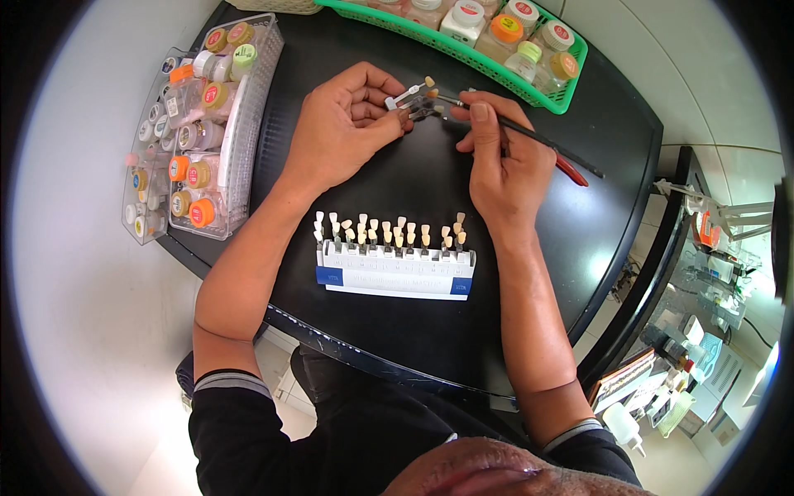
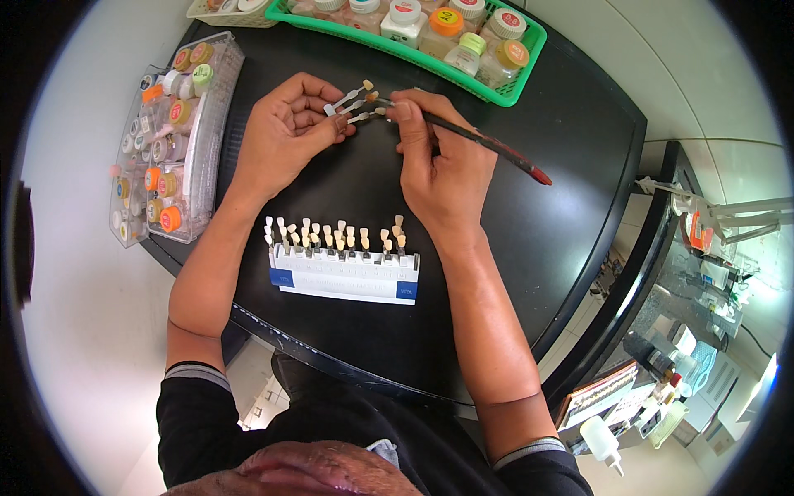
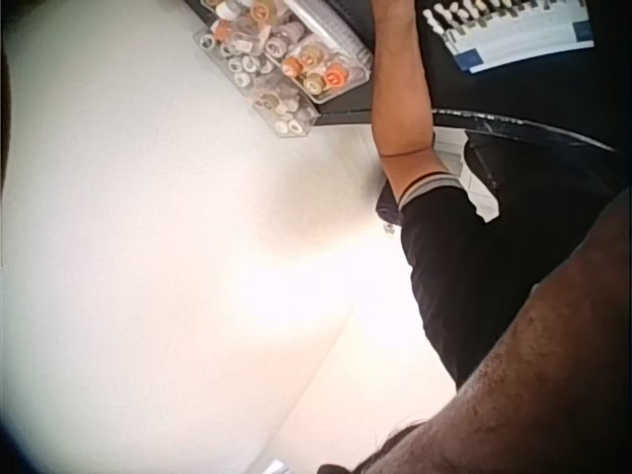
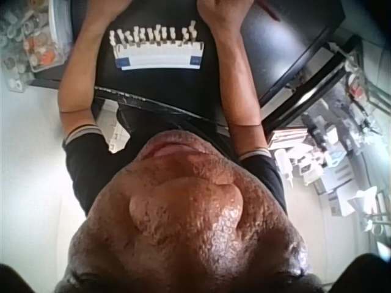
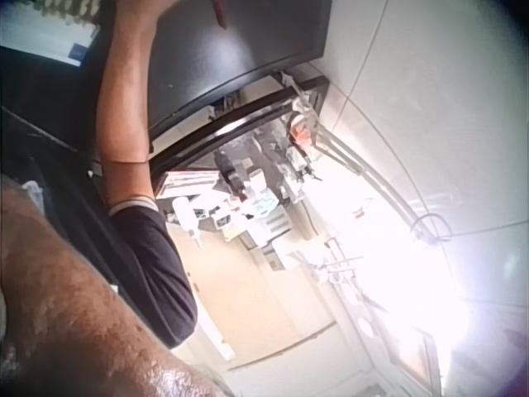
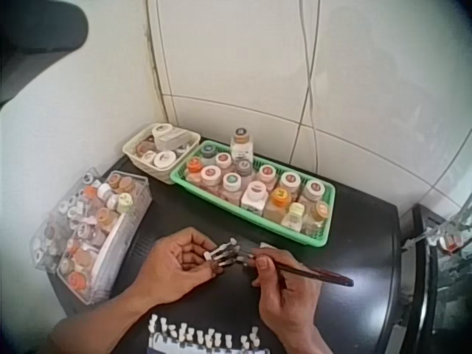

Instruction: The person applies stain to a dental prosthetic using a fine brush, comparing it against a dental shade guide.

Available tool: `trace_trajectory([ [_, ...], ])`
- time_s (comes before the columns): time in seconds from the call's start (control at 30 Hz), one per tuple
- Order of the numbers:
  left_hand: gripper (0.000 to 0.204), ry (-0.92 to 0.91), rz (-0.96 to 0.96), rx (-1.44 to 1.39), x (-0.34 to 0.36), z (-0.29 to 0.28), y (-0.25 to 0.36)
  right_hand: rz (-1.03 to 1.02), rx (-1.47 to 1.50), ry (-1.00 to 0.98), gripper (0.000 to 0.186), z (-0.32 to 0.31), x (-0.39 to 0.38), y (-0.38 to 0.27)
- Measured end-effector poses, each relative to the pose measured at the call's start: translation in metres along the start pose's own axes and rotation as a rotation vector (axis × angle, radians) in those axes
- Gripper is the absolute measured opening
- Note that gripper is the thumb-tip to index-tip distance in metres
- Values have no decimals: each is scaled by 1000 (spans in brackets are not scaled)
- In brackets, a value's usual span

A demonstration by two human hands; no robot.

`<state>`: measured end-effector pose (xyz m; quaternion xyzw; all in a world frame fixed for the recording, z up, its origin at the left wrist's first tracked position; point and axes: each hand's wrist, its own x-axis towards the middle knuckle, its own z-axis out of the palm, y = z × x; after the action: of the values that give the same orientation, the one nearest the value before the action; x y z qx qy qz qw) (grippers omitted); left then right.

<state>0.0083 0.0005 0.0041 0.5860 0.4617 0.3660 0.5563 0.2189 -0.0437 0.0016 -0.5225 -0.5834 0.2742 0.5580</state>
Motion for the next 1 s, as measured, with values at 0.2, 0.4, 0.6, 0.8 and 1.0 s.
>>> trace_trajectory([
  [0.2,24,-4,8,2,0,0,-1,33,33,20,24,0,0,3],
  [0.4,24,-3,3,4,0,0,-2,56,7,24,25,0,-1,5],
  [0.6,23,-9,3,-7,0,0,0,24,57,44,22,-1,0,1],
  [0.8,23,-14,1,3,0,0,0,40,2,44,21,-2,1,-2],
  [1.0,24,-20,6,2,0,0,-1,53,32,58,23,0,0,1],
])
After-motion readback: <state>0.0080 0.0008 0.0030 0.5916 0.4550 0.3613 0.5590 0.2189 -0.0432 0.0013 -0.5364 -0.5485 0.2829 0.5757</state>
